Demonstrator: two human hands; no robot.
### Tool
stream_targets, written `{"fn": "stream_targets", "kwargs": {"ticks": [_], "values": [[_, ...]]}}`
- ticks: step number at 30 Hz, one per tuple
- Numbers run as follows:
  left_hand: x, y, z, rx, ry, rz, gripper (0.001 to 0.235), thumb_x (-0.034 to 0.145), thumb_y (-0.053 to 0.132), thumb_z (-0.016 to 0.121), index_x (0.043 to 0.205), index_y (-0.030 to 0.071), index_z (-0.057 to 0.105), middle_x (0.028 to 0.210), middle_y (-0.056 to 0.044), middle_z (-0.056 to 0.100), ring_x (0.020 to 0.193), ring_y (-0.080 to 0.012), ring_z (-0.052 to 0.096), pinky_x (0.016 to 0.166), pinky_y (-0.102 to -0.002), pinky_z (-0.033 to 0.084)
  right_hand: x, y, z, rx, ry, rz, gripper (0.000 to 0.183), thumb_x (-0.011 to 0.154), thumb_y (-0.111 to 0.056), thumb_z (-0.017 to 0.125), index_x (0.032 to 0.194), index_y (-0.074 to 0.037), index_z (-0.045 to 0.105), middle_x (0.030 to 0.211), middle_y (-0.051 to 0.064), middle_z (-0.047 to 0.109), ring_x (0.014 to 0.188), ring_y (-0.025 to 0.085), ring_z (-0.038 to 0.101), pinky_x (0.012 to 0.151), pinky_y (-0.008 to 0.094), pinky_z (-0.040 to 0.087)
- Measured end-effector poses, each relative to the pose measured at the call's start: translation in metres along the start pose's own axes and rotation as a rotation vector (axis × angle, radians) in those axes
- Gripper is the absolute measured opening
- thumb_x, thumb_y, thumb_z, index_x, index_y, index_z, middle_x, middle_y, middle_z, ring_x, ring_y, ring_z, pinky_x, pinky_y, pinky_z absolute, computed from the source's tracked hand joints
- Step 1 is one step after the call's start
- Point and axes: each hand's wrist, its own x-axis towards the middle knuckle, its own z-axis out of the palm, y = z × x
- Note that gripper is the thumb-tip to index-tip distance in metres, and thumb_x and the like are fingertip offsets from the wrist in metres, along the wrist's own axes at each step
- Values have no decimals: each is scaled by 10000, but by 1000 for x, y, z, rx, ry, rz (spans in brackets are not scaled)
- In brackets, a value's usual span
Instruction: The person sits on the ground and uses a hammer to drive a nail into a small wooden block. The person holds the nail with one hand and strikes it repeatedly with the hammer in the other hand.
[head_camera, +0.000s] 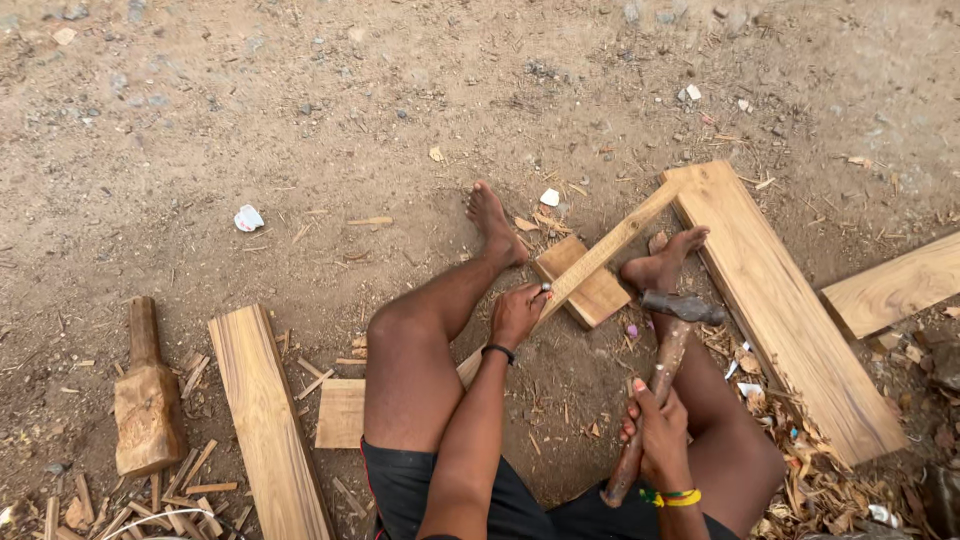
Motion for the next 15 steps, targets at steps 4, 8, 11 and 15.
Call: {"fn": "stream_targets", "kwargs": {"ticks": [4, 8, 11, 15], "values": [[12, -1, -4, 0, 15, 47, 153, 945, 173, 689, 1015, 52, 752, 958, -133, 740, 823, -311, 699, 749, -443, 544, 2, 38, -4, -36, -32, 94, 271, 953, -228, 656, 963, -66, 438, 639, 40, 487, 418, 152, 478, 353, 320, 423], [8, -3, 0, 24, 22, 86, 143, 946, 153, 688, 984, 24, 737, 951, -144, 732, 823, -323, 695, 753, -451, 540, -1, 77, -3, -83, -116, 201, 254, 944, -242, 656, 977, -59, 484, 620, 43, 510, 410, 156, 487, 353, 321, 432], [8, -4, 1, 43, 25, 99, 153, 945, 164, 686, 996, 28, 736, 959, -147, 735, 837, -338, 694, 762, -454, 541, -2, 88, 10, -130, -115, 296, 243, 948, -246, 653, 1002, -86, 478, 614, 35, 500, 415, 160, 474, 360, 332, 429], [8, -8, 2, -11, 42, 55, 192, 937, 202, 674, 1037, 58, 754, 976, -149, 732, 849, -344, 695, 739, -460, 538, 71, 55, 28, -42, -98, 98, 456, 961, -405, 496, 1210, -106, 258, 979, 48, 256, 804, 190, 261, 663, 369, 250]]}}
